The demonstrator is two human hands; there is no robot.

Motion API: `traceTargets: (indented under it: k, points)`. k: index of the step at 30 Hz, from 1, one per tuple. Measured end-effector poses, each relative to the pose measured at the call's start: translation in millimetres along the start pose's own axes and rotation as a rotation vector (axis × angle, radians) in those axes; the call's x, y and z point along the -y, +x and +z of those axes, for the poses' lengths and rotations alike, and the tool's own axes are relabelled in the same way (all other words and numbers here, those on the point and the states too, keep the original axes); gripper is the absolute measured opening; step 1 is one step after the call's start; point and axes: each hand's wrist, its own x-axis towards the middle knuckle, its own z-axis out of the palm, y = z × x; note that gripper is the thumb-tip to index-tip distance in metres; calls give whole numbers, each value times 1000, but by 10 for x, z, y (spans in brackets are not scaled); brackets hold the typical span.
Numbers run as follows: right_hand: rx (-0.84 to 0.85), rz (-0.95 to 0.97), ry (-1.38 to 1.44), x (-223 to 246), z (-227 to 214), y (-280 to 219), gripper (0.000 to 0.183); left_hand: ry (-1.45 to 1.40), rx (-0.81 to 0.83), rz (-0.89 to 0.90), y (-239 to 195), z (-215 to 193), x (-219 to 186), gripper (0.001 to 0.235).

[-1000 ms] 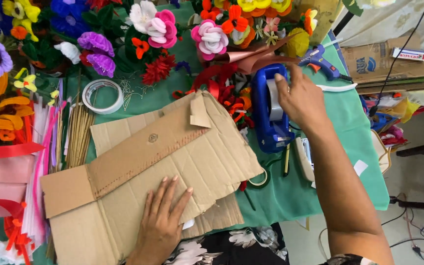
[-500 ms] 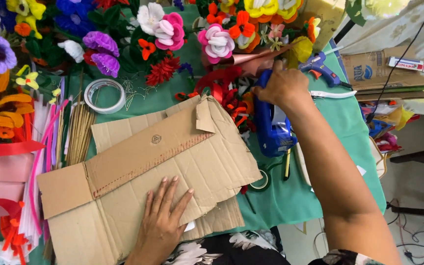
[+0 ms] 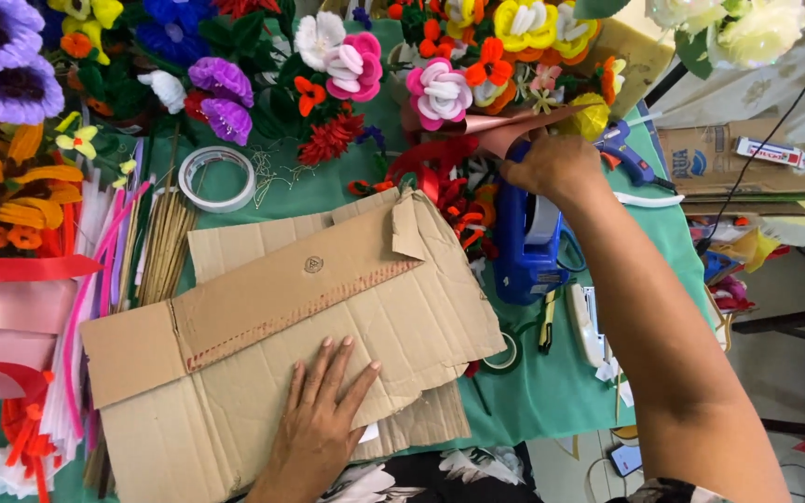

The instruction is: The person cuts a piece of cardboard using scissors while holding a white rectangular block on top of it. They then fold the cardboard and handle pink and white ribbons, placing them aside on the table.

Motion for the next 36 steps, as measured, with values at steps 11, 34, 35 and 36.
traceTargets:
  k: [11, 34, 35, 36]
  points:
    - [-151, -65, 239, 156, -398, -61, 96, 44, 23, 0, -16, 54, 10, 103]
    - [-76, 39, -78, 21, -308, 436, 69, 77, -9, -7, -24, 89, 6, 112]
    - [-106, 23, -16, -17, -289, 370, 62, 78, -11, -7, -41, 99, 6, 112]
    - [-103, 31, -16, -89, -217, 354, 62, 74, -9, 0, -45, 90, 6, 112]
